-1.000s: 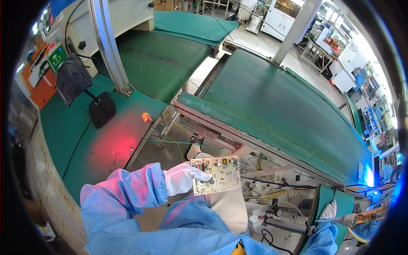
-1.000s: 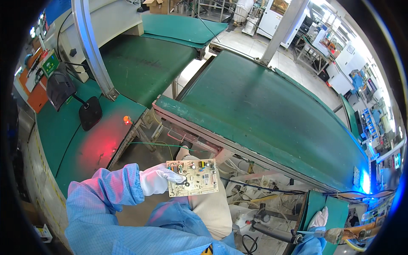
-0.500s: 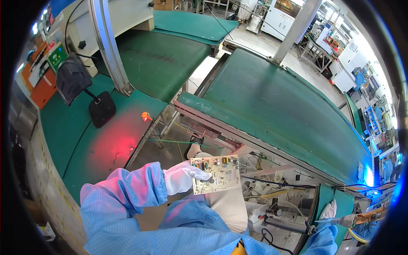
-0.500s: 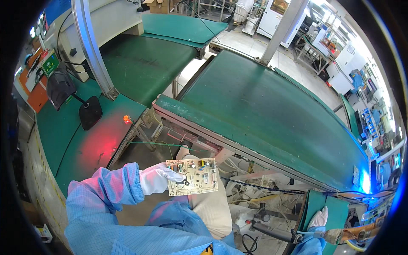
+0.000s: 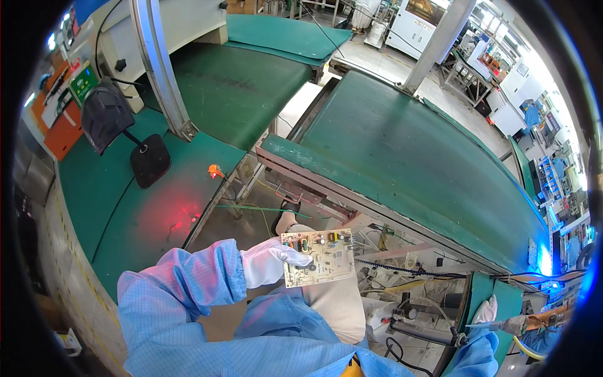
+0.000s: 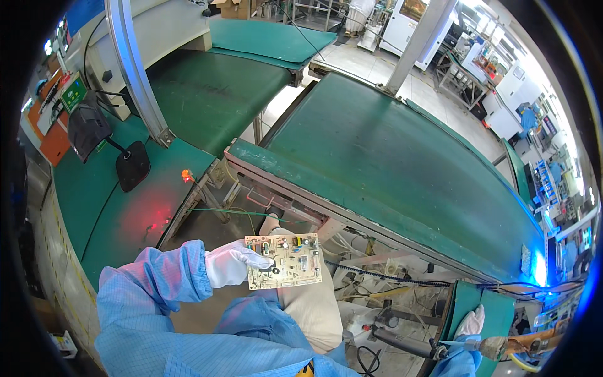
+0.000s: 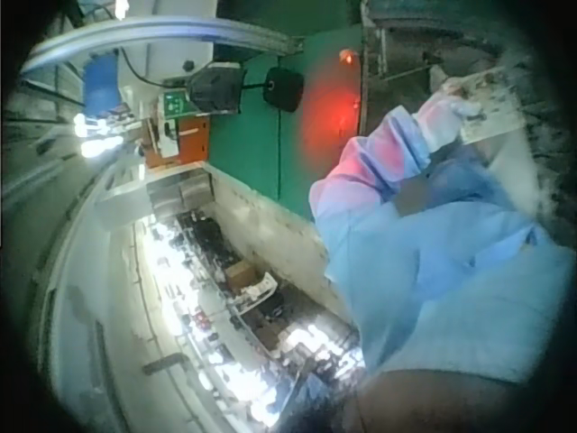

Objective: Secure components on a printed circuit board using an electric screwdriver at a manual assembly station.

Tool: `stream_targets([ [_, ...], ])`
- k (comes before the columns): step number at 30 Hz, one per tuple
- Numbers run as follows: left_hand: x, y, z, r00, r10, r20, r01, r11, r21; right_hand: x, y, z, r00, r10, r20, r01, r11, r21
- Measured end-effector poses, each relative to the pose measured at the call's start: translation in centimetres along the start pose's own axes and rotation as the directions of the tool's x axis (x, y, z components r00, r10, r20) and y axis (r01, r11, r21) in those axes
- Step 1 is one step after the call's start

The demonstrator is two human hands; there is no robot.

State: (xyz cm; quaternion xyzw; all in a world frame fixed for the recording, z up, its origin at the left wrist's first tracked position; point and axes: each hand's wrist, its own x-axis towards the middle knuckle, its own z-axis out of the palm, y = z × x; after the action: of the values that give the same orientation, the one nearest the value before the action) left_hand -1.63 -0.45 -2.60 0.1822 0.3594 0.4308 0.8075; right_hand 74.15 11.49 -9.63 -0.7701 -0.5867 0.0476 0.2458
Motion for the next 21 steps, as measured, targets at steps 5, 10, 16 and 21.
stream_targets([
  [5,0.3,-0.2,0.1,0.998,0.048,0.028,-0.048,0.999,-0.014,0.4,1.4,0.5,0.998,-0.046,-0.04,0.051,0.991,0.125],
  [10,-0.2,-0.1,0.4,0.999,0.048,0.02,-0.047,0.998,-0.051,0.4,0.3,0.0,0.998,-0.062,-0.027,0.061,0.998,-0.035],
  [16,-0.3,0.0,0.6,0.999,0.033,0.011,-0.032,0.996,-0.08,-0.3,-1.6,0.0,0.999,-0.04,-0.016,0.041,0.999,0.028],
  [21,-0.3,0.2,0.9,0.999,0.045,0.004,-0.045,0.996,-0.072,0.0,0.7,0.1,0.997,-0.062,-0.056,0.062,0.998,0.011],
])
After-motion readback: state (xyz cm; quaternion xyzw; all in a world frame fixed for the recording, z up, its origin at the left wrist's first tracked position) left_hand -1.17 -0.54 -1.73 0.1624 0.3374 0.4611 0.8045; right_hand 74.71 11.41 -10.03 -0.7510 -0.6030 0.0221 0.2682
